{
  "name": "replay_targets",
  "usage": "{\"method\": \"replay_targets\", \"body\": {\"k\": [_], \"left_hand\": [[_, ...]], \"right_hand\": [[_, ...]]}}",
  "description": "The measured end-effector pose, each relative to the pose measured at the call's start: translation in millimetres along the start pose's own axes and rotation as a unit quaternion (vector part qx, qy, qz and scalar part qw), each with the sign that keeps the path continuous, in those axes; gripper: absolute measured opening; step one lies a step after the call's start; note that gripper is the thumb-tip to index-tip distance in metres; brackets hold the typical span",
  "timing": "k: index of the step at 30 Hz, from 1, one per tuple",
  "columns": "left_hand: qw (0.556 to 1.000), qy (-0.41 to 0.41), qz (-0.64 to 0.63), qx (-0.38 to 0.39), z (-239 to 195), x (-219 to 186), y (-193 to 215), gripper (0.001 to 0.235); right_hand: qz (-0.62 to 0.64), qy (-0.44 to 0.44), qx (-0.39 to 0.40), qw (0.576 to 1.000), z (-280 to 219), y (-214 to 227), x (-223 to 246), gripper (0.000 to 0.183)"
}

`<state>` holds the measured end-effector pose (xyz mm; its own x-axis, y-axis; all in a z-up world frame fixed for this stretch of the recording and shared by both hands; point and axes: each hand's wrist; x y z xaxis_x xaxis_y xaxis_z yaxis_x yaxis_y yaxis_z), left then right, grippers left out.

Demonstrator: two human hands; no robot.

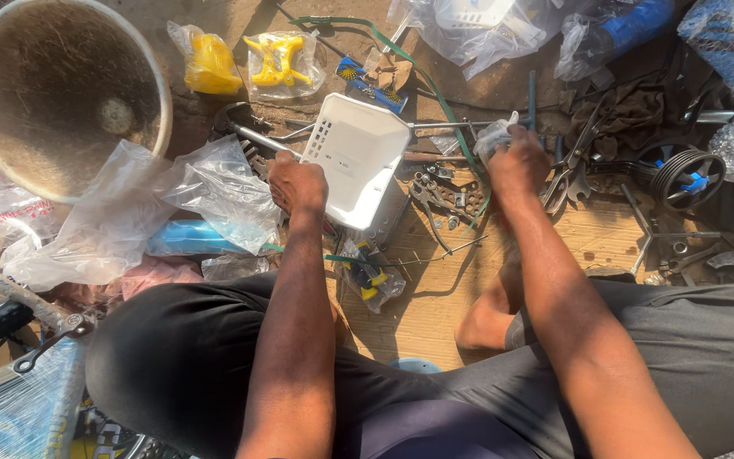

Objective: The person assembles a mechanical component by inserting a bolt into a black pulley-like part and tightening it with a screwdriver. They then attach a blue plastic cap to the assembly and place it into a white plastic basket.

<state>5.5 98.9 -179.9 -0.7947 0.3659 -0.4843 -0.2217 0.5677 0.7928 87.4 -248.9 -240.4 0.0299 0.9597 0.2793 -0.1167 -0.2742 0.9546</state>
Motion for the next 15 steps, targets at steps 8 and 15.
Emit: {"method": "replay_targets", "body": {"k": [8, 15], "left_hand": [[1.0, 0.013, -0.018, 0.016, -9, 1, -1, 0.022], [0.999, 0.015, -0.028, 0.01, -6, 8, 3, 0.026]], "right_hand": [[0.073, 0.212, 0.178, 0.958, -61, -80, 59, 0.026], [-0.058, 0.208, 0.183, 0.959, -64, -121, 66, 0.048]]}}
Point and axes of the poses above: each hand's wrist, its own z-axis towards the middle knuckle, its own y-axis out of the back of the hand, x = y × z, and after that the axes turned 5 degrees about -z, right-handed
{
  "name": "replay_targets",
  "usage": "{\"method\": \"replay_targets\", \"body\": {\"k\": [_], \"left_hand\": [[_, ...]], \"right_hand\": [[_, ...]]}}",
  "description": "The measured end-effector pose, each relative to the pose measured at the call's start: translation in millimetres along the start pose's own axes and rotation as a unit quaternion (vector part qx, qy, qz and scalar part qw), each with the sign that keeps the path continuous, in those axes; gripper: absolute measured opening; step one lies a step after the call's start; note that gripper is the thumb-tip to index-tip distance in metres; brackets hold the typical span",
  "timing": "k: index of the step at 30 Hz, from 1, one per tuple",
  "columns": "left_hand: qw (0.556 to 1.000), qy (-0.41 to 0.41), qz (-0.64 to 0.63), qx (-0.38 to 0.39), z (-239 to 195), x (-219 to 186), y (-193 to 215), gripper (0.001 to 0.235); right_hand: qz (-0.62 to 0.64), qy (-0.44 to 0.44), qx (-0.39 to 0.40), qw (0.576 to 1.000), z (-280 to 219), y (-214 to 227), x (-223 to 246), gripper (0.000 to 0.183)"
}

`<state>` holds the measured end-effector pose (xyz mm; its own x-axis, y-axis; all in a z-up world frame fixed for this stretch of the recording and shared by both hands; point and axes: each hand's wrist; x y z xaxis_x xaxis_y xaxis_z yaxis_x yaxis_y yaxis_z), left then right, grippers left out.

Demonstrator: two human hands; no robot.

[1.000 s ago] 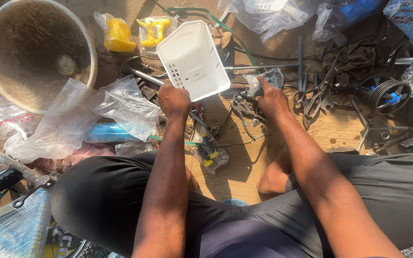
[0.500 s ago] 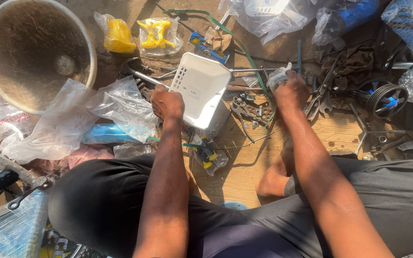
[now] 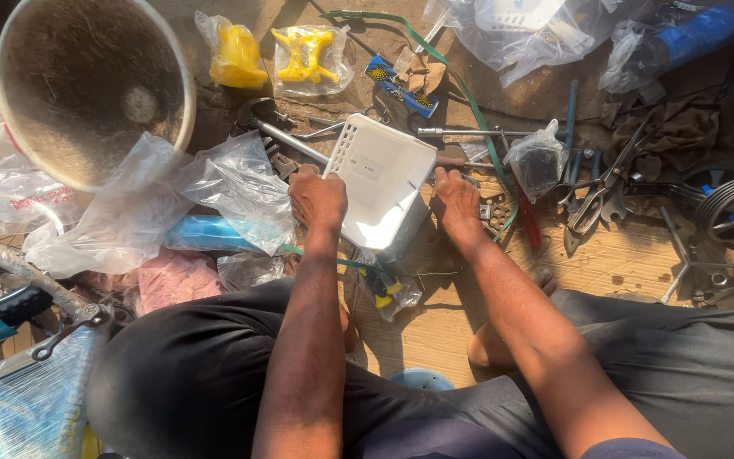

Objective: The person assembles a mechanical component by inserting a bolt into a black pulley-like part and tightening it with a screwdriver. They then attach a blue plastic cap to the assembly and place it into a white plastic basket.

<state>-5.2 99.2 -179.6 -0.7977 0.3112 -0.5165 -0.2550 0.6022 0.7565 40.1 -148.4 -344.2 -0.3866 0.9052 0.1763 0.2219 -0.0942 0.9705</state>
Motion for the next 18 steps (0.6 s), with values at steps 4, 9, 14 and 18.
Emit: {"method": "replay_targets", "body": {"k": [4, 9, 14, 18], "left_hand": [[1.0, 0.011, -0.01, 0.012, -2, -5, -5, 0.034], [1.0, -0.007, 0.01, 0.017, -9, -9, -2, 0.032], [0.999, -0.035, 0.025, 0.011, -17, -2, -2, 0.038], [0.998, -0.068, 0.01, -0.013, -16, 3, -2, 0.045]], "right_hand": [[0.029, -0.074, 0.079, 0.994, 17, -2, 5, 0.024], [0.066, -0.053, 0.096, 0.992, 19, 12, 13, 0.026], [0.045, 0.045, 0.016, 0.998, 3, 22, 6, 0.024], [0.115, 0.044, 0.009, 0.992, 13, 27, -4, 0.022]]}}
Point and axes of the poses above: each hand's wrist, its own z-axis towards the middle knuckle, its own y-axis out of the back of the hand, x = y × z, and after that the axes turned 5 degrees about -z, right-handed
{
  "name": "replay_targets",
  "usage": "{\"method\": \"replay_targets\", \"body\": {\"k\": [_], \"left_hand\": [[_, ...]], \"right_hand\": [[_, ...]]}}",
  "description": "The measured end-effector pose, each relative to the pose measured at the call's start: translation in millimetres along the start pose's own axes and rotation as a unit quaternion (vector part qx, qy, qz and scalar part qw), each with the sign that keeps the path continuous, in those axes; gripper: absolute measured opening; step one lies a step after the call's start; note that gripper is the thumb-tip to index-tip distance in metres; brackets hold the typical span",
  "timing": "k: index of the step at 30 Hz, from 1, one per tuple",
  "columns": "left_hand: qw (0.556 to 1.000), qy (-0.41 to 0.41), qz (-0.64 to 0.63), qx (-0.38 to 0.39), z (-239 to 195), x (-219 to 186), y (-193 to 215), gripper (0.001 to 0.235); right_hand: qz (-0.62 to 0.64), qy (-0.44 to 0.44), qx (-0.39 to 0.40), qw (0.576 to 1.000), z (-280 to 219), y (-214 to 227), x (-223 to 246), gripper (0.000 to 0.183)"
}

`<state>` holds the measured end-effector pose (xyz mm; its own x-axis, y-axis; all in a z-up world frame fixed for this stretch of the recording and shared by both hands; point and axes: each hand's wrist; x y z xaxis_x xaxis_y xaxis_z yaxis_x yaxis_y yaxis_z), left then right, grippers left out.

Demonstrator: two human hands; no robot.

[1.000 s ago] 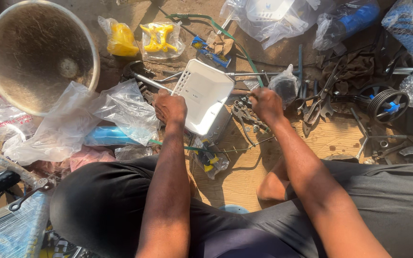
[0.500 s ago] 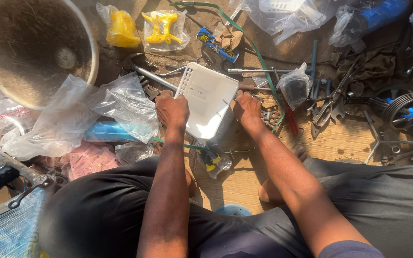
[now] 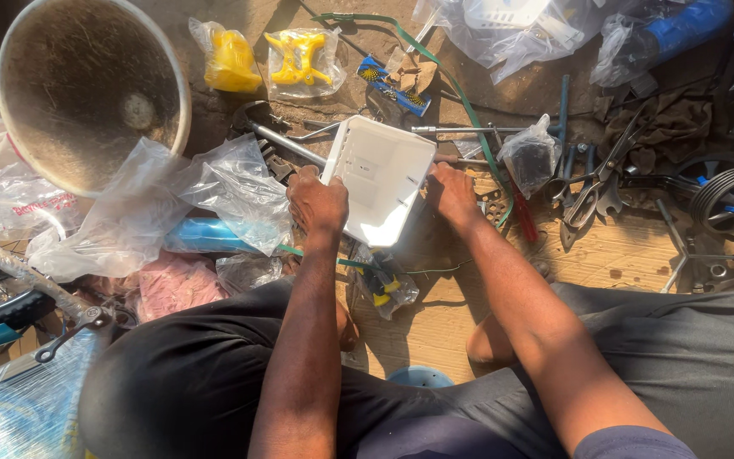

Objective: The person assembles a mechanical component by inserting a bolt into a black pulley-like part and tightening it with a screwdriver. They then attach a blue plastic cap to the assembly and place it into a white plastic basket.

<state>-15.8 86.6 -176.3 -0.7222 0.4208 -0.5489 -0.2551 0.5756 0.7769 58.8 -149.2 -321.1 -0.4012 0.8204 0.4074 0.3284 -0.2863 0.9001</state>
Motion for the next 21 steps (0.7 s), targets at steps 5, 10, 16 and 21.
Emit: {"method": "replay_targets", "body": {"k": [5, 10, 16, 21], "left_hand": [[0.978, -0.169, -0.013, -0.122, -3, 1, -5, 0.043], [0.958, -0.243, -0.07, -0.138, -11, -14, -8, 0.032], [0.932, -0.291, -0.16, -0.144, -17, -21, -6, 0.021], [0.948, -0.254, -0.193, -0.009, -24, -29, -19, 0.023]], "right_hand": [[0.0, 0.073, -0.061, 0.995, -18, -2, -6, 0.039], [0.031, 0.008, -0.017, 0.999, -13, 1, 0, 0.025], [0.074, -0.079, 0.031, 0.994, -1, 3, 2, 0.029], [0.065, -0.089, 0.054, 0.992, 6, 17, -3, 0.027]]}}
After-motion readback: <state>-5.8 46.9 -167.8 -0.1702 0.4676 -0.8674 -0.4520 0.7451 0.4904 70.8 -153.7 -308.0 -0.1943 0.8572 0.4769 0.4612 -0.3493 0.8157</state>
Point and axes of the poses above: each hand's wrist, its own z-axis towards the middle knuckle, its own y-axis out of the back of the hand, x = y × z, and after that the axes turned 5 degrees about -z, right-handed
